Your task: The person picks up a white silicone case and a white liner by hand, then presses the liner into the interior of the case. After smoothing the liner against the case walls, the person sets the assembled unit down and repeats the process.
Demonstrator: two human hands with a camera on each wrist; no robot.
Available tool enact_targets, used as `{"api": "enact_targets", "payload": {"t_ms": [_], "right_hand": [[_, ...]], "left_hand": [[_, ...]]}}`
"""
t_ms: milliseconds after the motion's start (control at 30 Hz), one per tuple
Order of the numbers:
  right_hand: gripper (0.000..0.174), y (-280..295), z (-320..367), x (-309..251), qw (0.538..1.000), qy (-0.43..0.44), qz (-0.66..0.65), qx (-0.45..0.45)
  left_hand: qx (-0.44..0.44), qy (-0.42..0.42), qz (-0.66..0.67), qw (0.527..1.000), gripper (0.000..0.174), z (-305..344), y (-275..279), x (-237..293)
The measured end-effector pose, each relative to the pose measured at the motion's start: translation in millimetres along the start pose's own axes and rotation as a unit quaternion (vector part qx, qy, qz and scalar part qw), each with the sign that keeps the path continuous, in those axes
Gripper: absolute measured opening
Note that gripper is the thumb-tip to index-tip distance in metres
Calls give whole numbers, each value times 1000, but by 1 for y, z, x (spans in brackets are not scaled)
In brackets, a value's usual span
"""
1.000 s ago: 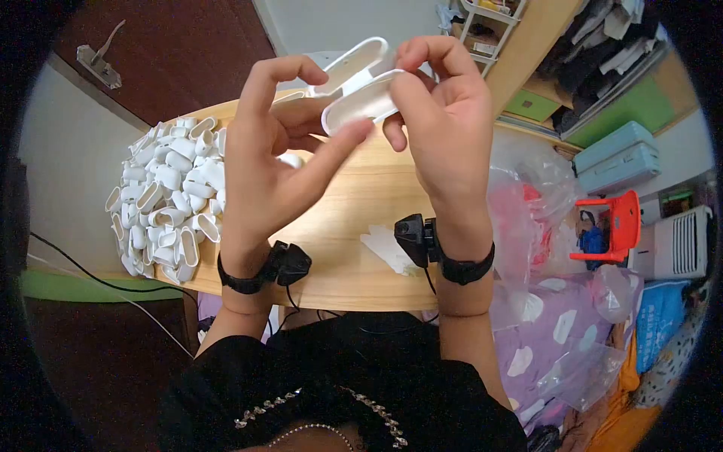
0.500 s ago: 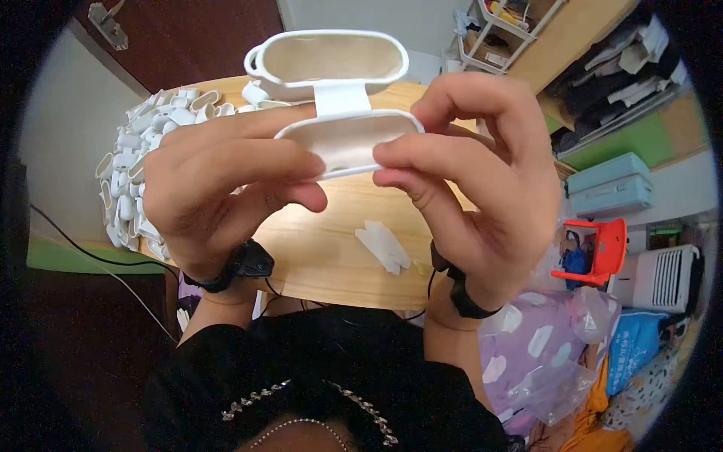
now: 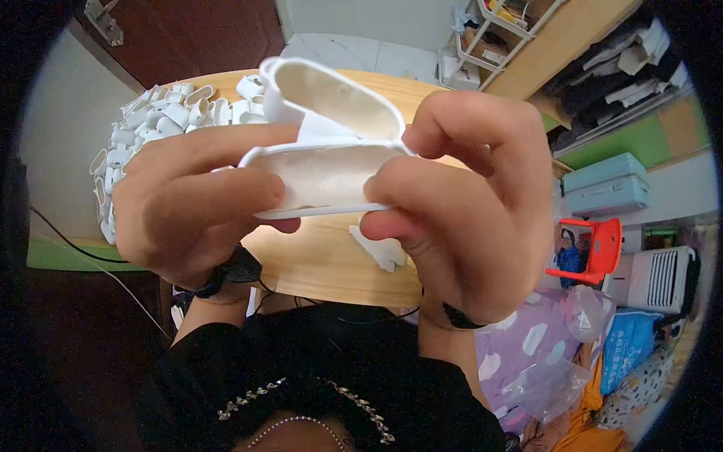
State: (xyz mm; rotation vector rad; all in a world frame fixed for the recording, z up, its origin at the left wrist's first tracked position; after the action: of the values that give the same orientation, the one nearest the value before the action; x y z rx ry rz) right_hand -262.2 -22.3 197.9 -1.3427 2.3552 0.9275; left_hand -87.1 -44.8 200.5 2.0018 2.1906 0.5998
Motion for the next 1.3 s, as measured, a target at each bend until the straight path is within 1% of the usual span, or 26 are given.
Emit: {"api": "enact_targets", "payload": {"t_ms": [33, 67, 133, 233, 300, 367, 400, 500, 533, 567, 633, 733, 767, 833, 867, 933, 967, 1100, 1133, 1267, 1300], "right_hand": [[32, 0, 1, 0, 1000, 10, 11, 2], [32, 0, 1, -1, 1000, 20, 22, 5], [32, 1, 1, -1, 998, 36, 51, 0], [32, 3, 0, -4, 996, 38, 75, -10], [33, 5, -4, -2, 997, 43, 56, -8], [36, 8, -5, 3, 1000, -5, -12, 0], [39, 7, -2, 6, 996, -57, -64, 5], [23, 3, 0, 11, 979, -128, -156, 28], [19, 3, -1, 9, 976, -148, -155, 41], [19, 4, -1, 10, 974, -166, -149, 35], [24, 6, -2, 12, 970, -200, -136, 20], [22, 3, -4, 18, 974, -208, -96, -8], [21, 3, -4, 20, 972, -208, -107, 4], [18, 2, -5, 23, 969, -207, -130, 27], [18, 2, -6, 24, 970, -198, -138, 29], [18, 2, -7, 26, 971, -181, -155, 29], [18, 2, -7, 27, 969, -187, -160, 31], [18, 2, -6, 29, 955, -209, -206, 33], [18, 1, -6, 30, 951, -213, -223, 32], [18, 2, -6, 29, 951, -231, -200, 48], [18, 1, -6, 30, 951, -229, -200, 49]], "left_hand": [[5, -10, 4, 1000, 13, 2, -1, -1], [-11, -29, 9, 999, 12, 2, -1, -5], [-31, -28, 17, 999, 10, 3, -2, -6], [-32, 15, 25, 999, 8, 1, -5, -7], [-27, 17, 23, 999, 7, -1, -6, -9], [-27, 11, 11, 1000, 7, 1, -6, -9], [-26, 1, -4, 1000, 8, 1, -6, -8], [-18, -31, -57, 998, 11, 1, -7, -6], [-16, -40, -73, 996, 12, 1, -7, -5], [-16, -44, -82, 996, 13, 1, -7, -5], [-22, -44, -88, 995, 17, 1, -9, -3], [-28, -37, -86, 995, 26, -1, -12, 0], [-24, -35, -89, 995, 28, -3, -14, 1], [-32, -4, -60, 998, 33, -5, -15, 2], [-44, 25, -29, 998, 36, -7, -13, 4], [-31, 52, -11, 998, 34, -4, -13, 1], [-24, 65, -1, 998, 33, -2, -13, 0], [62, 138, 28, 988, 24, 3, -20, -4], [72, 143, 34, 987, 23, 5, -20, -6], [90, 200, 47, 974, 20, 6, -21, -5], [90, 203, 49, 974, 20, 6, -21, -6]]}}
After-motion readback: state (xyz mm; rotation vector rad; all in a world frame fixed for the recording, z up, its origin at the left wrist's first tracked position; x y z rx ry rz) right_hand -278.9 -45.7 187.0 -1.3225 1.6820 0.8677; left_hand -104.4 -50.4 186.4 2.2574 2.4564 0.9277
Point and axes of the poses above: each hand's wrist, its own z-axis away from the middle knuckle, its own y-axis out of the back of the hand, x = y × z, the point moved 5 cm from there along -z, towards the middle knuckle, and after that the axes turned 12 degrees about -y, right-handed, at the moved point
